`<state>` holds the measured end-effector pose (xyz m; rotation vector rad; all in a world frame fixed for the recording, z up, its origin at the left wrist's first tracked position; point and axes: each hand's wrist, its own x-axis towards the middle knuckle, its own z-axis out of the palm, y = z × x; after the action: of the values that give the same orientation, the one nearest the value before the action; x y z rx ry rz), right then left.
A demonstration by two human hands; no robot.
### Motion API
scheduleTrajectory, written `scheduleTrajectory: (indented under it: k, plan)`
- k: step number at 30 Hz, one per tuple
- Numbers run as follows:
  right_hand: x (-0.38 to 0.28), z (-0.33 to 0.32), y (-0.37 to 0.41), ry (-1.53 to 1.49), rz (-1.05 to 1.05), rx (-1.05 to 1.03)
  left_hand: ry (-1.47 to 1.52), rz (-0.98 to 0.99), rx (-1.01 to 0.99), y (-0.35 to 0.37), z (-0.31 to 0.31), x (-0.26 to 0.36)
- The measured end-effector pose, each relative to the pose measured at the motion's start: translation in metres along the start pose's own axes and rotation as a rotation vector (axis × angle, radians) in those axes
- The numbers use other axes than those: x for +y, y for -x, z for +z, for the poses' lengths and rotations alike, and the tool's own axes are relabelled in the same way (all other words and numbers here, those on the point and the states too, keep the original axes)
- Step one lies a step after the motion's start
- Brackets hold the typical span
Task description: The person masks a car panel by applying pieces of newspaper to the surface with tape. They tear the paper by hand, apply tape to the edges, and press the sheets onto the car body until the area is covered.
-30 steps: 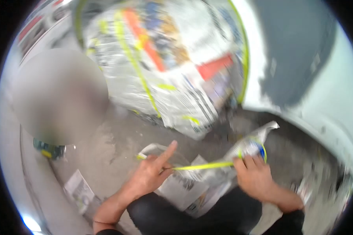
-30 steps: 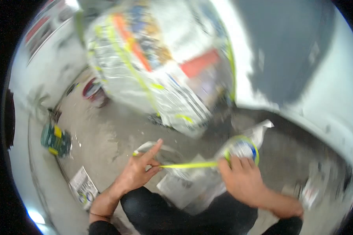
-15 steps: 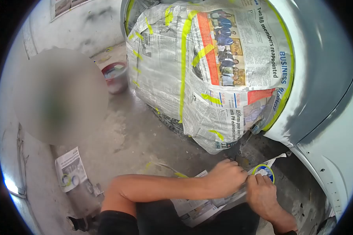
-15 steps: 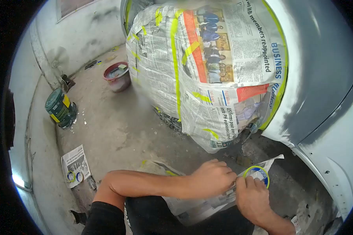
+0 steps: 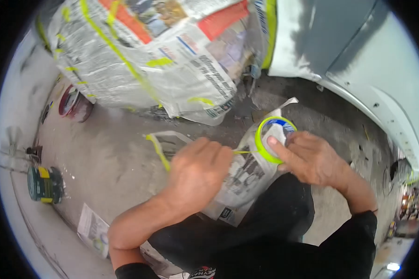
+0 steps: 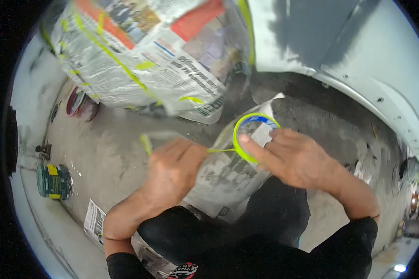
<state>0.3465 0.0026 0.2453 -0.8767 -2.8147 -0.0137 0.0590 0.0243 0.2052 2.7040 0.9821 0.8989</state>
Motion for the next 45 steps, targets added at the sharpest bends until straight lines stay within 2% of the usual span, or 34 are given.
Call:
scheduleTrajectory:
  k: [3, 6, 10, 13, 19, 25, 28, 34, 38, 44, 45]
  plan:
    - [0.017, 0.001, 0.022, 0.035, 0.116, 0.028, -0.017, -0.026, -0.033, 0.005, -0.006, -0.001]
    - [0.013, 0.011, 0.030, -0.018, 0.407, -0.089, 0.017, -0.035, -0.122, 0.008, -0.008, 0.010]
    - [0.010, 0.026, 0.039, -0.155, 0.533, -0.103, 0.056, -0.016, -0.246, 0.012, -0.011, 0.029]
    - [0.008, 0.026, 0.042, -0.193, 0.539, -0.137, 0.055, 0.008, -0.285, 0.011, -0.012, 0.040]
    - [0.009, 0.037, 0.051, -0.324, 0.524, 0.037, 0.076, 0.053, -0.308, 0.008, -0.006, 0.049]
    - [0.007, 0.045, 0.056, -0.194, 0.537, 0.069, 0.123, 0.053, -0.365, 0.008, -0.005, 0.053]
    - [0.006, 0.047, 0.053, -0.071, 0.519, 0.182, 0.112, 0.052, -0.325, 0.007, -0.005, 0.056]
    - [0.012, 0.059, 0.061, 0.023, 0.552, 0.231, 0.104, -0.216, -0.303, -0.002, 0.000, 0.042]
    - [0.015, 0.064, 0.069, 0.072, 0.565, 0.241, 0.150, -0.228, -0.284, 0.004, 0.019, 0.032]
    - [0.026, 0.067, 0.084, 0.019, 0.562, 0.225, 0.151, -0.278, -0.359, -0.008, 0.032, 0.033]
    - [0.028, 0.068, 0.088, 0.003, 0.571, 0.202, 0.197, -0.383, -0.349, -0.011, 0.034, 0.035]
